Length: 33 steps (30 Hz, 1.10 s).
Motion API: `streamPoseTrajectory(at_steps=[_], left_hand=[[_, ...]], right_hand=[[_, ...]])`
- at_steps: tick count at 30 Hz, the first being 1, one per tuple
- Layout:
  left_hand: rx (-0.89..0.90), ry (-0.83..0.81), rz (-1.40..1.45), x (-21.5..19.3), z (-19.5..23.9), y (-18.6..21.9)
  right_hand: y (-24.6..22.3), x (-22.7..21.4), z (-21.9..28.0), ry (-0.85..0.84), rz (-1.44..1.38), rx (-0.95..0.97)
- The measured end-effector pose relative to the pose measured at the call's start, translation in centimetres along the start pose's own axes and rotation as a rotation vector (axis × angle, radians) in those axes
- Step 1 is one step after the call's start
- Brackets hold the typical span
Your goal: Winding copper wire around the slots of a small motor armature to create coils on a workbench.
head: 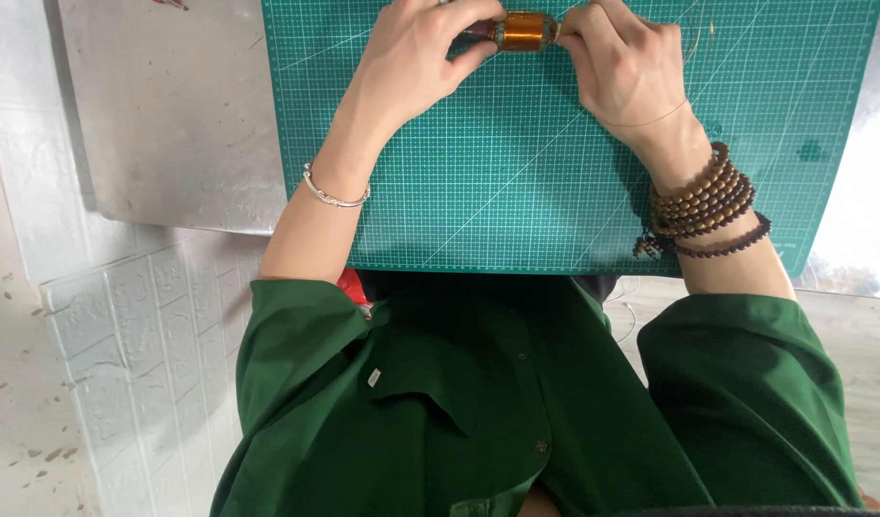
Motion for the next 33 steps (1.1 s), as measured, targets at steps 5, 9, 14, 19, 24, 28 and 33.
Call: streamPoseTrajectory(at_steps=[5,9,14,19,24,28,33], left_hand=[[-0.020,-0.004,-0.015,0.1,-0.2,0.0],[0.005,-0.023,0.013,0.5,-0.4,-0.1],[-0.024,-0.046,0.026,0.4,-0.4,-0.1],[-0.053,-0.083,0.039,0.7,-0.5,-0.3],[-0.046,-0.083,0.031,1.1,-0.4,-0.4],[-0.031,-0.055,0.031,0.7,-0.4,-0.3],[-0.010,-0.037,0.003,0.7,-0.2,-0.3]], right_hand=[[-0.6,-0.2,-0.8,0.007,-0.004,-0.010],[-0.4,-0.1,-0.7,0.018,0.015,0.017],[-0.6,-0.1,-0.7,0.034,-0.006,0.017],[-0.5,0.5,-0.9,0.016,0.054,0.027],[-0.1,0.5,-0.5,-0.006,0.024,0.044],[0.0,0.3,-0.3,0.018,-0.007,0.046],[-0.2,0.7,-0.6,-0.022,0.006,0.028]])
Point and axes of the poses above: each hand's wrist, its own z-axis away from the middle knuckle, its own x-axis out of the palm, y = z × x, the point moved 5 cm from there along -z, towards the middle knuckle, and after that the axes turned 10 degrees about -z, right-handed, at the moved point
